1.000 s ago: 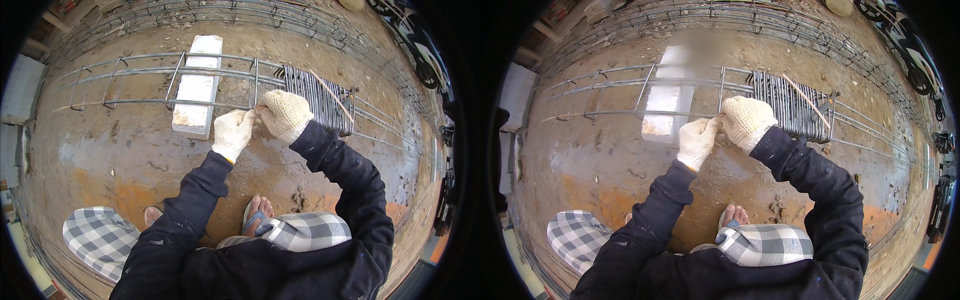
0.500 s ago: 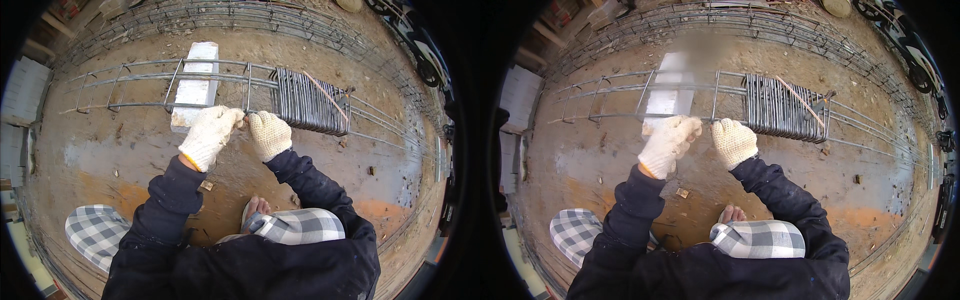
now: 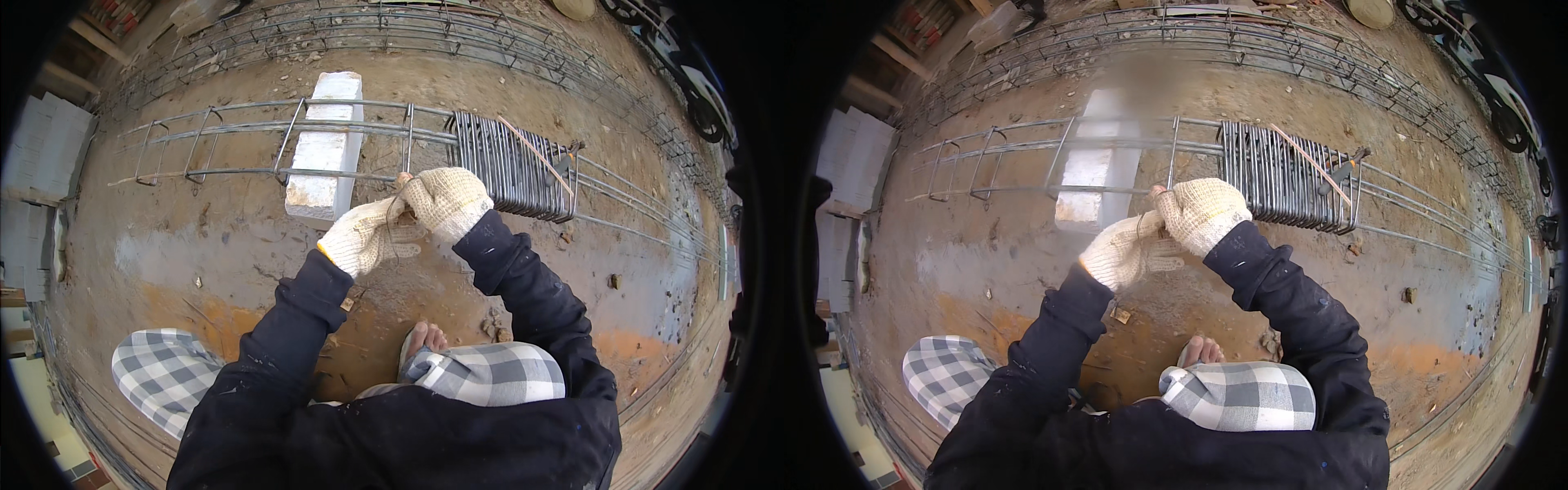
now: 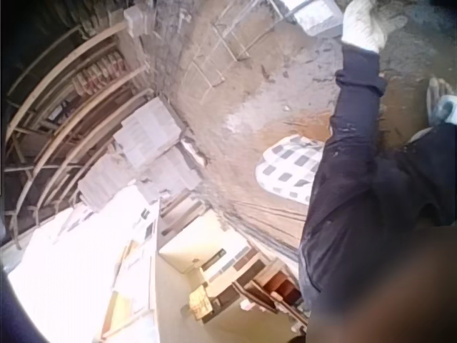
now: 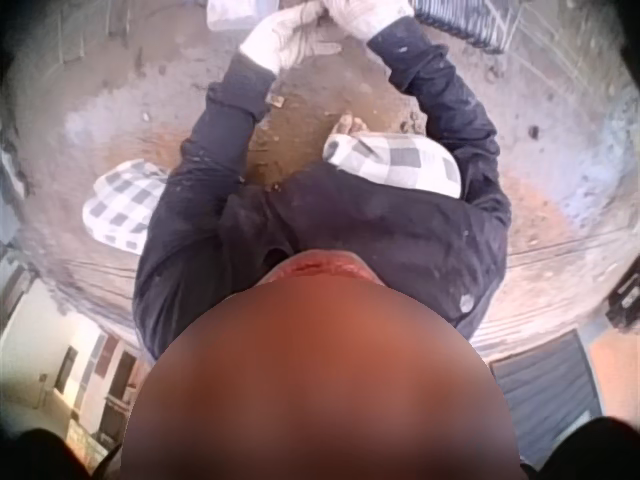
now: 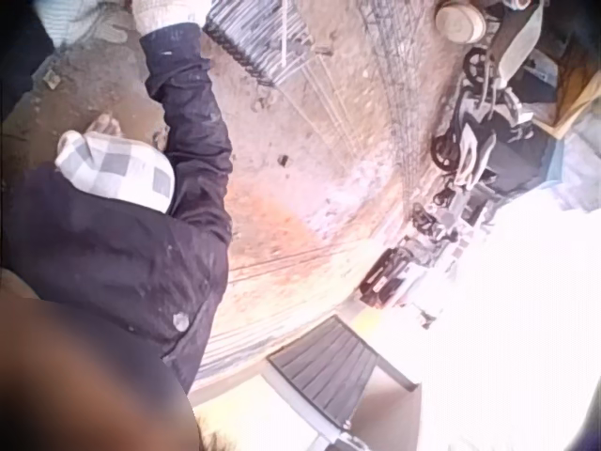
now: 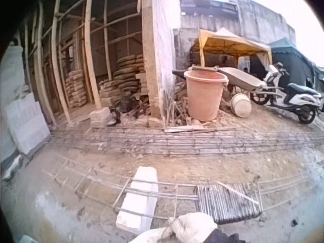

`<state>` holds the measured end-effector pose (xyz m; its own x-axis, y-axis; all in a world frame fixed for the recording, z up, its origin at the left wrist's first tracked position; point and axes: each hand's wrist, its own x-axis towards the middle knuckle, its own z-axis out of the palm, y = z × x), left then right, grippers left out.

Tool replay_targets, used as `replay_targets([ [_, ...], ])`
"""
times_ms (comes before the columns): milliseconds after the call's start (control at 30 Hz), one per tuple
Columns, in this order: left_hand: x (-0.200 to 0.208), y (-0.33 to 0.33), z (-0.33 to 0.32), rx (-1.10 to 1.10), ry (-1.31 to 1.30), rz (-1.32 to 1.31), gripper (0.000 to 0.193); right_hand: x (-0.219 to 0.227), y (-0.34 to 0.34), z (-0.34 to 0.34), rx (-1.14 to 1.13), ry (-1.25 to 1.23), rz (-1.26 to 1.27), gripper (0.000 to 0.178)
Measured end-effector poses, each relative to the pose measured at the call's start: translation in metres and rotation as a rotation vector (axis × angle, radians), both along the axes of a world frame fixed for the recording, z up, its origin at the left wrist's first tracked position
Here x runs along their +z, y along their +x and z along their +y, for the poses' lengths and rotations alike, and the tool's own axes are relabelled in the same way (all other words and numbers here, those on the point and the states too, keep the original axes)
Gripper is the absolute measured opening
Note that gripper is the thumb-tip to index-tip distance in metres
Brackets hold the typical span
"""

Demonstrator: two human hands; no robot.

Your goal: The person assembles a rebar cage by tying intersecting steel bars with wire using pliers. They repeatedly position wire ties, twist them with pliers, and secure the joints of the cage structure.

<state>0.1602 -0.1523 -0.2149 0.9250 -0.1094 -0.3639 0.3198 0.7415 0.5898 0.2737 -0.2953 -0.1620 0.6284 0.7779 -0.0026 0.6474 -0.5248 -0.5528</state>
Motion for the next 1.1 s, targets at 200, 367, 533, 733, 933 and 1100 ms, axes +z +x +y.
replay_targets([
  [200,-0.031,0.022,-0.028,0.146,-0.484,-0.034,0.037,0.024,0.021,-0.002,0.013,-0.038,0.085,0.033],
  [367,-0.032,0.016,-0.029,0.181,-0.485,0.003,0.034,0.023,0.034,0.011,0.342,0.383,-0.083,0.027],
  [533,-0.030,0.013,-0.029,0.178,-0.498,-0.010,0.023,0.031,0.068,0.016,0.589,0.181,0.635,0.018],
  [733,-0.010,0.006,-0.018,0.207,-0.278,0.095,0.017,0.035,0.089,0.006,0.557,0.092,0.514,0.014],
  [933,0.009,0.009,-0.007,0.187,-0.175,0.183,0.020,-0.006,0.066,-0.032,0.817,0.212,-0.040,0.018],
  [1100,0.032,0.017,0.001,0.149,-0.005,0.300,0.020,-0.039,0.037,-0.037,0.775,0.328,-0.294,0.017],
])
